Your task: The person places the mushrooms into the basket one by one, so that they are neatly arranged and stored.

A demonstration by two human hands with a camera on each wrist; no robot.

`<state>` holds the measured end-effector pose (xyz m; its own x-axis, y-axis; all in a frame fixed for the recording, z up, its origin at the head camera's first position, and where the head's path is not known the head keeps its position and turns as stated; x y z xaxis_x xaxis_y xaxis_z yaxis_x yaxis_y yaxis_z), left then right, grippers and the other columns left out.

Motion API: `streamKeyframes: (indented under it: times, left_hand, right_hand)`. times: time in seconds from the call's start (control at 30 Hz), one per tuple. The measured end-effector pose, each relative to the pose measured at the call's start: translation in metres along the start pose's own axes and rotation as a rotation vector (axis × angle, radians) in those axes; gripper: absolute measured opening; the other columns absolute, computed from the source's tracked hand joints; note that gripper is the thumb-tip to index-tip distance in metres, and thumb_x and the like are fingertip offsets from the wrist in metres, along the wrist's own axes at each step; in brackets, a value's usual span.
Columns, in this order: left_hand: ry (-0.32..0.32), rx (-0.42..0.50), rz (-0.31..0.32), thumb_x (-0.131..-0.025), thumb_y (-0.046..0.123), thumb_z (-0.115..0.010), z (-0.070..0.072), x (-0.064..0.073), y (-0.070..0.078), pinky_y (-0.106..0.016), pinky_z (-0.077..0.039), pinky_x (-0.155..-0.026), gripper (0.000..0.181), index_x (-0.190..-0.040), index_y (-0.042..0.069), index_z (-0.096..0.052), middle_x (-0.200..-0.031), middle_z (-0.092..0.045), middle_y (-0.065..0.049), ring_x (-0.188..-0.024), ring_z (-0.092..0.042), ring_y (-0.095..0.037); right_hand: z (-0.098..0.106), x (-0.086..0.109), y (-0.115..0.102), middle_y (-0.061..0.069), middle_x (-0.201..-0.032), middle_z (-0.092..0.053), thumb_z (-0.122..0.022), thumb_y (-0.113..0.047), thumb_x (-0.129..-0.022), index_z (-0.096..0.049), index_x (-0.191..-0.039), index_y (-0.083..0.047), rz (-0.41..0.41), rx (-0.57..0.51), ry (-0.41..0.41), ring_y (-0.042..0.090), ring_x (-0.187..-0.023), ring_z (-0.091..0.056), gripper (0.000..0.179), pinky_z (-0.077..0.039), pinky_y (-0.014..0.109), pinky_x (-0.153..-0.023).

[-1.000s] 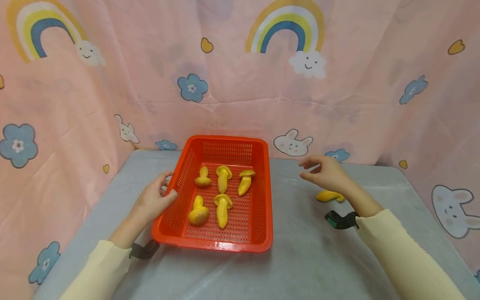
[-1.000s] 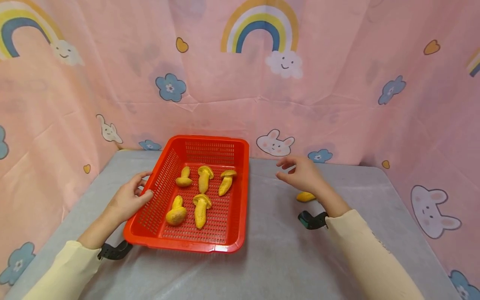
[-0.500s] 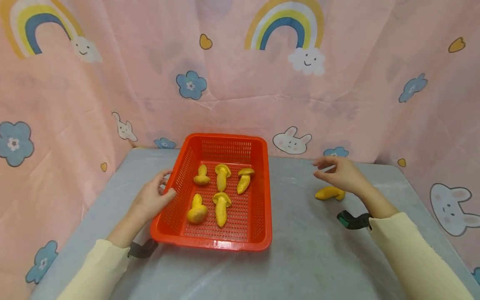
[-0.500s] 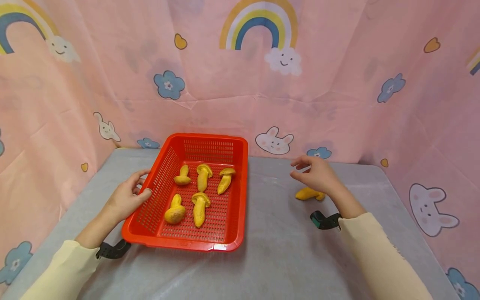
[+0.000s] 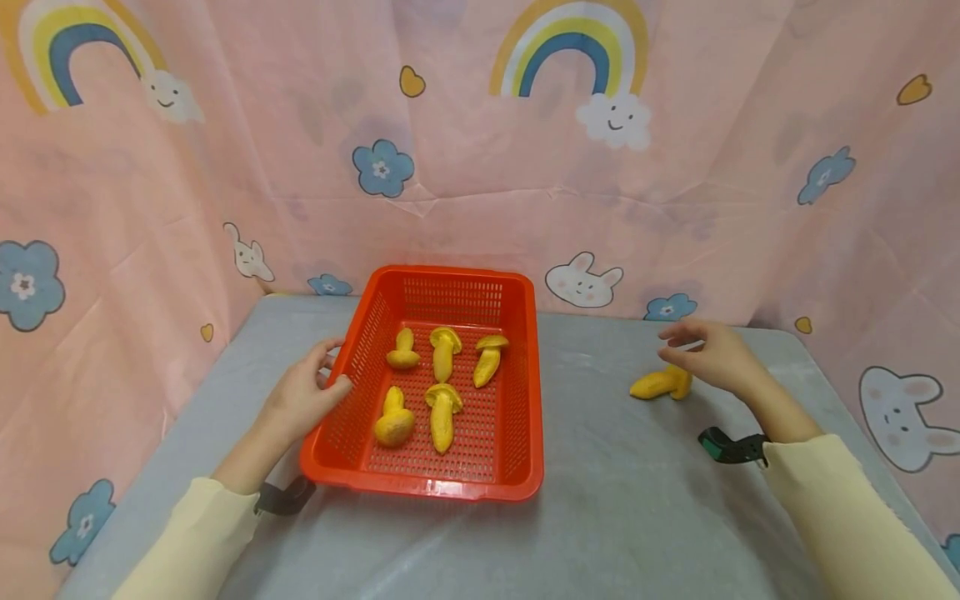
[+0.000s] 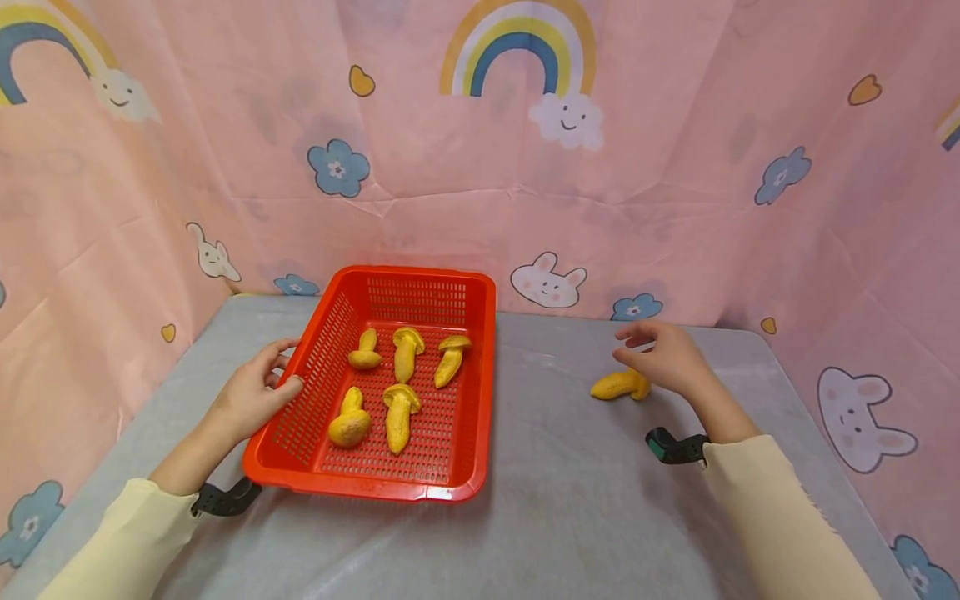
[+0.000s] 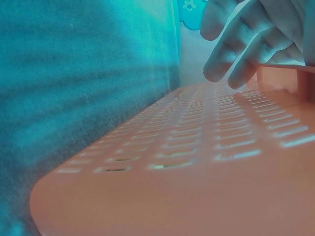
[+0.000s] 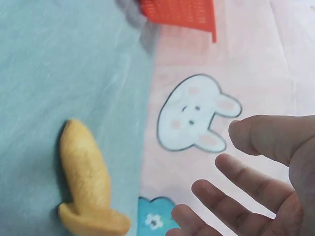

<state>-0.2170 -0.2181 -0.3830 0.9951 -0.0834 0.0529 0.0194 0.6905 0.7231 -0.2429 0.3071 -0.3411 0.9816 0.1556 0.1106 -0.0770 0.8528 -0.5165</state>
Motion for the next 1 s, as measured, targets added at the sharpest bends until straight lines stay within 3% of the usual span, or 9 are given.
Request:
streamKeyframes:
  times: [0.2, 0.57, 0.73, 1.0]
  left_hand:
    - [0.002, -0.008, 0.001, -0.089, 0.02, -0.056, 0.001, 0.0, 0.001, -0.033, -0.058, -0.063, 0.059, -0.145, 0.011, -0.036, -0.112, -0.057, -0.016, -0.079, -0.062, -0.021]
    - [0.004, -0.003, 0.0, -0.09, 0.02, -0.056, 0.001, 0.0, 0.001, -0.033, -0.059, -0.063, 0.059, -0.144, 0.011, -0.036, -0.111, -0.057, -0.016, -0.078, -0.061, -0.021]
    - [0.005, -0.007, -0.002, -0.09, 0.02, -0.056, 0.0, 0.0, 0.001, -0.033, -0.059, -0.063, 0.059, -0.145, 0.011, -0.036, -0.111, -0.057, -0.015, -0.077, -0.061, -0.021]
    - [0.012, -0.014, -0.004, -0.09, 0.02, -0.056, 0.0, 0.0, 0.001, -0.032, -0.058, -0.063, 0.059, -0.145, 0.011, -0.036, -0.111, -0.057, -0.015, -0.077, -0.06, -0.021]
  right_hand:
    - [-0.003, 0.001, 0.017, 0.03, -0.124, -0.058, -0.057, -0.04, -0.094, -0.057, -0.126, 0.0, -0.045, 0.004, 0.016, 0.047, -0.109, -0.057, 0.051, -0.051, 0.055, -0.084]
    - [-0.01, 0.001, 0.047, 0.034, -0.13, -0.051, -0.056, -0.041, -0.094, -0.05, -0.133, 0.001, -0.163, -0.013, -0.042, 0.05, -0.116, -0.047, 0.058, -0.049, 0.057, -0.084]
    - [-0.013, 0.001, 0.054, 0.035, -0.13, -0.05, -0.057, -0.039, -0.094, -0.05, -0.134, 0.001, -0.175, -0.024, -0.041, 0.048, -0.112, -0.051, 0.057, -0.051, 0.053, -0.081]
    - [-0.019, 0.0, 0.06, 0.037, -0.13, -0.048, -0.058, -0.034, -0.094, -0.048, -0.134, 0.003, -0.202, -0.078, -0.054, 0.035, -0.095, -0.066, 0.056, -0.057, 0.044, -0.078]
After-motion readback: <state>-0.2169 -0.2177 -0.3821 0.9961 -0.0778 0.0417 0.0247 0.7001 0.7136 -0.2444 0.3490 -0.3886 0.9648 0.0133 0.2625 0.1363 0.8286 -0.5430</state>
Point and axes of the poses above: each hand's wrist, its own x-axis away from the middle knuckle, its own z-axis out of the back of the hand, y = z × x, the point moved 3 cm from there along -x, towards the middle knuckle
